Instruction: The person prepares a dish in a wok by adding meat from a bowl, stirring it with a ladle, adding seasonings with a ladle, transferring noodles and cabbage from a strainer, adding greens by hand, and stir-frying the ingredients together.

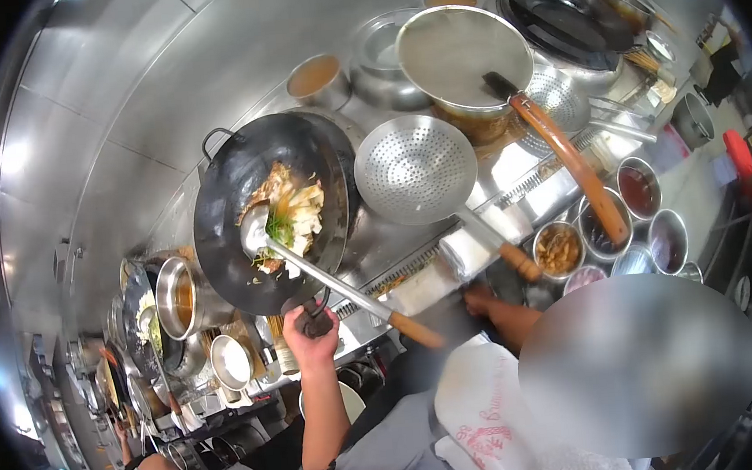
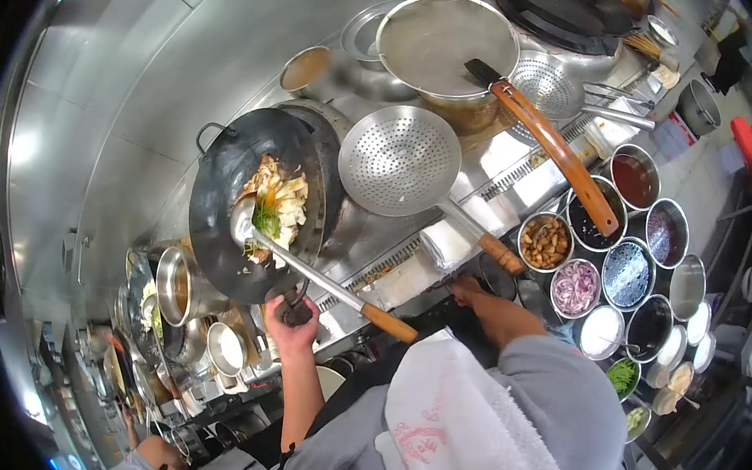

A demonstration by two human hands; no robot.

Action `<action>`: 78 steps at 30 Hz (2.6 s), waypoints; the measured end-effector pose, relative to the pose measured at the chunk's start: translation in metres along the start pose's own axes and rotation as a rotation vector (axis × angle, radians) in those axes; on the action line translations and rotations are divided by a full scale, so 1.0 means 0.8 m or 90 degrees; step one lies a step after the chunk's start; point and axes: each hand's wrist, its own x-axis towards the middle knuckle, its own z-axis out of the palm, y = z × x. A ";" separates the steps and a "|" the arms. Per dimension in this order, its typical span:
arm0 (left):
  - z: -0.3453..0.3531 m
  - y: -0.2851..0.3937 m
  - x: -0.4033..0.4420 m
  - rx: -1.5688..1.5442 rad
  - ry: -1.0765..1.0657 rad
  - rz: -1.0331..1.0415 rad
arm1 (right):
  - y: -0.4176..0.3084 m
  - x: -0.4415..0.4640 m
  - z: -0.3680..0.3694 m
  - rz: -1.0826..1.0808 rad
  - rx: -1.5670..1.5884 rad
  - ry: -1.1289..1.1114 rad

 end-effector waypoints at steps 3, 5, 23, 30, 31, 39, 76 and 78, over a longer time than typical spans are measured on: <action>0.001 -0.003 -0.004 0.024 -0.007 0.015 | -0.018 0.018 0.003 -0.015 -0.139 -0.059; 0.005 -0.006 -0.010 0.023 0.004 0.020 | 0.007 0.059 0.012 -0.015 -0.103 -0.091; 0.001 -0.014 -0.010 -0.011 -0.025 0.018 | 0.063 0.157 0.028 0.008 0.052 -0.226; -0.017 -0.017 0.007 -0.037 -0.061 -0.013 | 0.070 0.173 0.025 0.038 -0.005 -0.242; -0.017 -0.017 0.009 -0.044 -0.056 -0.017 | 0.088 0.198 0.027 0.056 0.044 -0.252; -0.012 -0.023 0.001 -0.063 -0.050 0.020 | 0.025 0.104 -0.007 0.028 0.024 -0.222; 0.023 0.024 0.078 -0.041 -0.141 -0.026 | -0.273 -0.237 0.088 -0.745 -0.494 0.127; 0.015 0.015 0.090 -0.036 -0.144 -0.018 | -0.252 -0.288 0.061 -0.751 -0.414 0.132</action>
